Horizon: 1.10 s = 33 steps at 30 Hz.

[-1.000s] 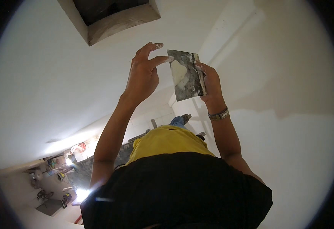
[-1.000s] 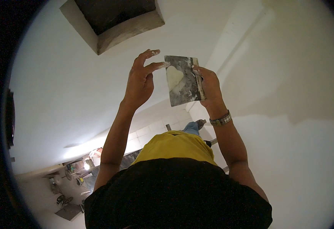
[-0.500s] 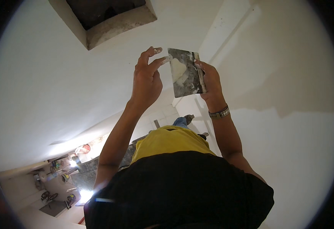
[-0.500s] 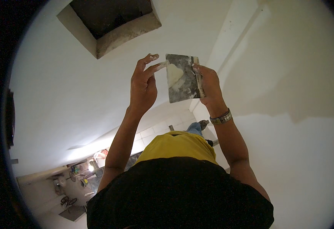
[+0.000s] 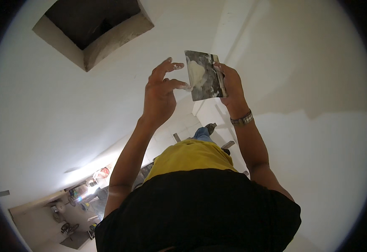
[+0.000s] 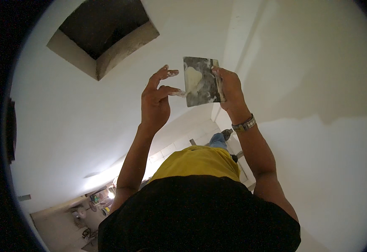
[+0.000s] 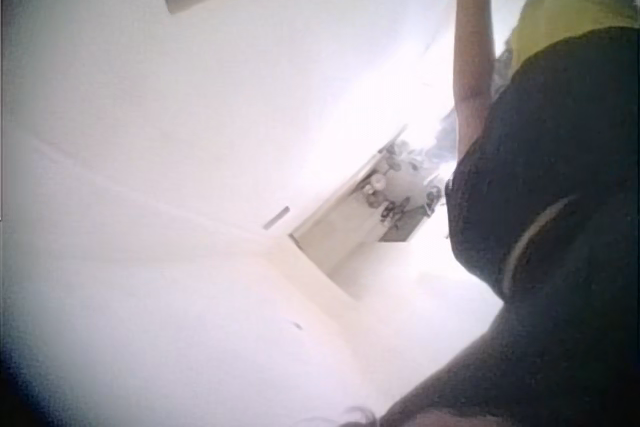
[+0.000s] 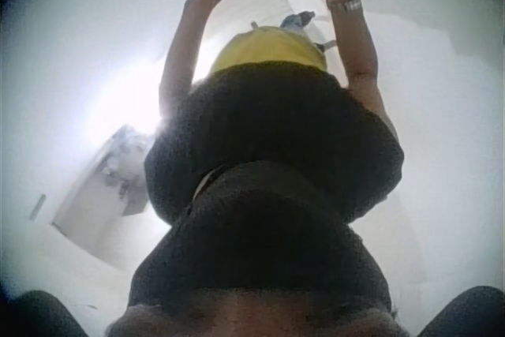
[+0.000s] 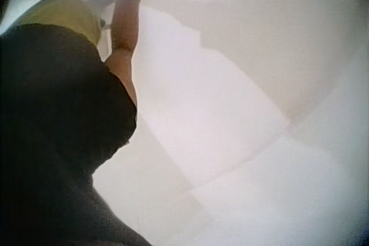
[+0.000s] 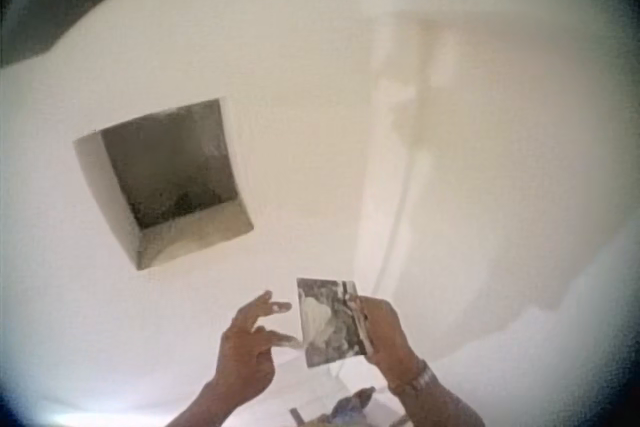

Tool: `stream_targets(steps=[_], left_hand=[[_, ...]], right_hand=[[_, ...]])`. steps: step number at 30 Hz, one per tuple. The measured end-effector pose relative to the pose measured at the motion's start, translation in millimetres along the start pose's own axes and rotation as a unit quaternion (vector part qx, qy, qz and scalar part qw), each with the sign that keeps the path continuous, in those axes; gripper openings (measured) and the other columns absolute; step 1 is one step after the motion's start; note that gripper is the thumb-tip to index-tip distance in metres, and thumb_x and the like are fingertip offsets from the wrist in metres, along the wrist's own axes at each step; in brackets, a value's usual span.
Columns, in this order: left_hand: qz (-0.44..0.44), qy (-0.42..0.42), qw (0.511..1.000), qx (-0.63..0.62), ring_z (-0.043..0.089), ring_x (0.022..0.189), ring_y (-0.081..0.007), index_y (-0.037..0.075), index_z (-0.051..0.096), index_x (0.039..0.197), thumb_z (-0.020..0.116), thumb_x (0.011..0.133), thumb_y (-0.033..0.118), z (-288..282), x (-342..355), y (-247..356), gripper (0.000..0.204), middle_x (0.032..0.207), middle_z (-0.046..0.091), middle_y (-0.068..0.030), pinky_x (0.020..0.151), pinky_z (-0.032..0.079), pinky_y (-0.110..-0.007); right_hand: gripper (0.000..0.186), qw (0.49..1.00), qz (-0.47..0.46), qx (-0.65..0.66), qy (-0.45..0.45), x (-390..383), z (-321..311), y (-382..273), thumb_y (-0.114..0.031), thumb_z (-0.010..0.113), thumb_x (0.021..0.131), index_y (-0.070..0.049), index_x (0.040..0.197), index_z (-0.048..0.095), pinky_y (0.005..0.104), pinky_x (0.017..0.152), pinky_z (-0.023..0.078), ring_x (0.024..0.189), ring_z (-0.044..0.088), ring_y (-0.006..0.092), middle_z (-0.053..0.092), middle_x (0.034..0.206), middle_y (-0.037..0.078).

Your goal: The person applies plaster compound to a ceiling and wall joint using a putty knife. The person spreads the material along the corner and smoothing it out with multiple strokes.

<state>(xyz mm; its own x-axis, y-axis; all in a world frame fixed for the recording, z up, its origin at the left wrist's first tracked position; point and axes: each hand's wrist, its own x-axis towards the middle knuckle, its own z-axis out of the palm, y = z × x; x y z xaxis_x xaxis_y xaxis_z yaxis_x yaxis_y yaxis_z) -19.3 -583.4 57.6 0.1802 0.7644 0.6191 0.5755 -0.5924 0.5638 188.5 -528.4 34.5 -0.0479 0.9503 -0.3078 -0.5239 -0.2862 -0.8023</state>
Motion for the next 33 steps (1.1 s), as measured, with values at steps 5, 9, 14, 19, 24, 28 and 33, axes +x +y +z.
stream_targets(steps=[5, 9, 14, 19, 24, 28, 33], left_hand=[[-0.216, 0.009, 0.893, -0.394, 0.054, 0.116, -0.0219, 0.003, 0.067, 0.094, 0.044, 0.081, -0.013, -12, -5, -15, 0.031, 0.117, 0.061, -0.0099, 0.100, 0.042, -0.036], [-0.155, 0.010, 0.943, -0.293, 0.055, 0.113, -0.0189, 0.001, 0.065, 0.103, 0.041, 0.084, -0.010, -24, 1, -10, 0.032, 0.118, 0.061, -0.0087, 0.098, 0.042, -0.034], [-0.051, 0.022, 0.972, -0.230, 0.055, 0.114, -0.0178, -0.001, 0.058, 0.117, 0.040, 0.088, -0.005, -41, 13, -33, 0.034, 0.120, 0.060, -0.0092, 0.098, 0.042, -0.034], [0.137, 0.048, 0.987, -0.062, 0.055, 0.116, -0.0245, -0.003, 0.048, 0.128, 0.045, 0.089, -0.002, -109, 82, 24, 0.039, 0.120, 0.059, -0.0157, 0.100, 0.042, -0.037], [0.337, 0.141, 0.916, 0.164, 0.059, 0.112, -0.0293, -0.003, 0.047, 0.127, 0.049, 0.087, 0.000, -170, 180, 81, 0.041, 0.117, 0.059, -0.0194, 0.094, 0.047, -0.039], [0.385, 0.204, 0.868, 0.237, 0.058, 0.100, -0.0374, 0.002, 0.058, 0.115, 0.047, 0.079, -0.002, -194, 269, 131, 0.038, 0.104, 0.060, -0.0214, 0.087, 0.047, -0.042], [0.369, 0.205, 0.799, 0.428, 0.051, 0.117, -0.0317, 0.009, 0.056, 0.126, 0.056, 0.082, 0.002, -244, 363, 187, 0.045, 0.122, 0.055, -0.0171, 0.099, 0.043, -0.048]], right_hand=[[0.027, 1.000, -0.027, 0.001, 0.001, 2, 1, 0, -0.021, 0.056, 0.089, 0.003, 0.100, 0.061, 0.0322, 0.059, 0.056, 0.067, 0.065, 0.0187, 0.062, 0.084, 0.008], [0.028, 0.998, -0.062, -0.017, -0.018, -4, -3, -2, -0.022, 0.056, 0.090, 0.004, 0.099, 0.061, 0.0323, 0.059, 0.056, 0.066, 0.065, 0.0198, 0.062, 0.083, 0.009], [0.026, 0.992, -0.083, -0.087, -0.048, 2, -1, -5, -0.019, 0.057, 0.089, 0.004, 0.098, 0.064, 0.0320, 0.064, 0.054, 0.069, 0.063, 0.0176, 0.064, 0.086, 0.008], [0.024, 0.952, -0.158, -0.211, -0.154, 24, -11, -42, -0.019, 0.060, 0.088, 0.003, 0.093, 0.067, 0.0291, 0.065, 0.053, 0.068, 0.062, 0.0135, 0.065, 0.082, 0.006], [0.032, 0.891, -0.239, -0.366, -0.122, 30, -3, -65, -0.024, 0.063, 0.088, 0.007, 0.095, 0.068, 0.0294, 0.068, 0.054, 0.072, 0.064, 0.0157, 0.067, 0.086, 0.012], [0.042, 0.848, -0.270, -0.444, -0.103, 44, -15, -61, -0.033, 0.068, 0.084, 0.006, 0.098, 0.069, 0.0306, 0.081, 0.050, 0.087, 0.063, 0.0213, 0.066, 0.093, 0.015], [0.041, 0.803, -0.371, -0.463, -0.060, 49, -12, -43, -0.036, 0.065, 0.085, 0.003, 0.096, 0.070, 0.0327, 0.081, 0.048, 0.084, 0.062, 0.0220, 0.066, 0.091, 0.015]])
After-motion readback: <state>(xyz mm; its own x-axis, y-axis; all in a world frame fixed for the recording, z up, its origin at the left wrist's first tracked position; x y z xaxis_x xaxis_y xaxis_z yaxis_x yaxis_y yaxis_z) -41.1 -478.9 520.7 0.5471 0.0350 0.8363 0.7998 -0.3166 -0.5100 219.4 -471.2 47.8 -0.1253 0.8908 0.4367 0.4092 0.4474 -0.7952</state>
